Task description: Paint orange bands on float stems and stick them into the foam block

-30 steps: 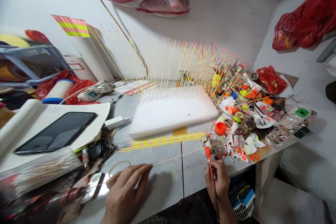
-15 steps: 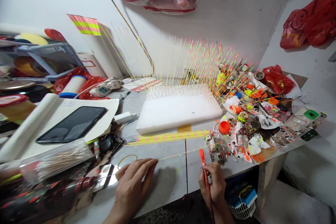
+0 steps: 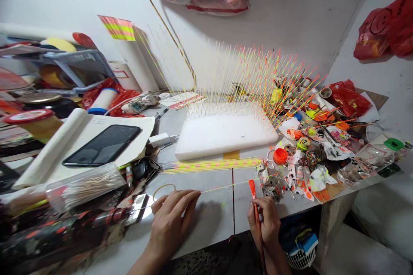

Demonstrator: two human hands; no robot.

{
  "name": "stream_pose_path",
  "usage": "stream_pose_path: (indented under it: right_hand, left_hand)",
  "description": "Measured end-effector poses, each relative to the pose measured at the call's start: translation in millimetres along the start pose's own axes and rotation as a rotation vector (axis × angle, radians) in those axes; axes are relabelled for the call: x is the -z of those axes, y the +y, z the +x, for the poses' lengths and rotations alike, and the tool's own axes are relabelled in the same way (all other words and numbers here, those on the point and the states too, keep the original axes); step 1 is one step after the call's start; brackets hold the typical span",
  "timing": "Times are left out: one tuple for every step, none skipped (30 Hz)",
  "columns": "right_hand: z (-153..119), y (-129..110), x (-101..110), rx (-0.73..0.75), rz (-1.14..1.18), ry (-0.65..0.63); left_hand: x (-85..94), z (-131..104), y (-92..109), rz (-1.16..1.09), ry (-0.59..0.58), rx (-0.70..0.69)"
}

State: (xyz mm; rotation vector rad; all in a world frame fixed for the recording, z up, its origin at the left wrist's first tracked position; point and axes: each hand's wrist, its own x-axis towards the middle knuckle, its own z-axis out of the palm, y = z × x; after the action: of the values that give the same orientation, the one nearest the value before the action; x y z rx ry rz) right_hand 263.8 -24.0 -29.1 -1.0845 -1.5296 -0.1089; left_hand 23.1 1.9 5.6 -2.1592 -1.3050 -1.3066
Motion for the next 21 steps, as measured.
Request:
stream_pose_path:
  right_hand:
    - [0.3,0.2,-0.1,0.003,-0.007,0.0]
    - [0.2,0.5,-0.2,0.002,-0.013,-0.003]
    - [-0.1,1.0,-0.4,-0.002,-0.018,-0.007]
    - [-0.6,1.5,-0.5,-0.01,-0.022,-0.012]
    - [-1.2,2.0,-0.6,-0.019,-0.025,-0.014]
    - [-2.1,2.4,-0.6,-0.027,-0.026,-0.015]
    - [-3.0,2.7,-0.4,-0.032,-0.025,-0.014]
    - [-4.1,3.0,-0.2,-0.036,-0.021,-0.012]
    - [-5.3,3.1,0.2,-0.039,-0.015,-0.012]
    - [-6.6,3.2,0.6,-0.045,-0.008,-0.013]
    - [-7.9,3.3,1.0,-0.049,0.001,-0.014]
    - [-9.2,3.3,1.3,-0.056,0.01,-0.016]
    - [-10.3,3.3,1.5,-0.059,0.02,-0.014]
    - [-11.1,3.4,1.6,-0.059,0.03,-0.011]
    - [-11.7,3.4,1.5,-0.054,0.039,-0.007]
    - [-11.9,3.5,1.4,-0.046,0.047,-0.003]
    - [-11.8,3.5,1.1,-0.04,0.052,-0.001]
    - [-11.5,3.6,0.8,-0.036,0.055,0.0]
    - [-11.1,3.6,0.5,-0.036,0.054,0.002]
    - [-10.6,3.7,0.2,-0.039,0.05,0.004]
    - [-10.2,3.8,-0.1,-0.042,0.045,0.006]
  left_hand:
    - [-0.1,-0.1,0.0,0.001,0.0,0.0]
    - [-0.1,-0.2,0.0,0.004,0.0,0.002]
    - [-0.2,-0.3,0.0,0.006,0.0,0.005]
    - [-0.3,-0.4,0.0,0.009,0.001,0.008]
    - [-0.4,-0.6,-0.1,0.01,0.0,0.01]
    - [-0.5,-0.7,-0.2,0.01,-0.001,0.011]
    - [-0.5,-0.9,-0.4,0.01,-0.003,0.01]
    - [-0.5,-1.1,-0.6,0.009,-0.004,0.009]
    - [-0.5,-1.3,-0.8,0.009,-0.004,0.008]
    - [-0.6,-1.5,-1.0,0.007,-0.005,0.01]
    - [-0.6,-1.7,-1.2,0.004,-0.005,0.01]
    - [-0.8,-1.9,-1.4,0.0,-0.005,0.013]
    - [-1.0,-2.1,-1.5,-0.005,-0.002,0.016]
    - [-1.2,-2.2,-1.5,-0.008,0.0,0.02]
    - [-1.5,-2.3,-1.5,-0.01,0.003,0.022]
    - [-1.8,-2.3,-1.5,-0.01,0.007,0.022]
    - [-2.0,-2.2,-1.4,-0.007,0.009,0.02]
    - [-2.1,-2.1,-1.4,-0.004,0.01,0.017]
    - [-2.1,-2.0,-1.3,-0.001,0.009,0.014]
    - [-2.0,-2.0,-1.4,0.001,0.007,0.012]
    - [-2.0,-2.1,-1.5,0.0,0.004,0.012]
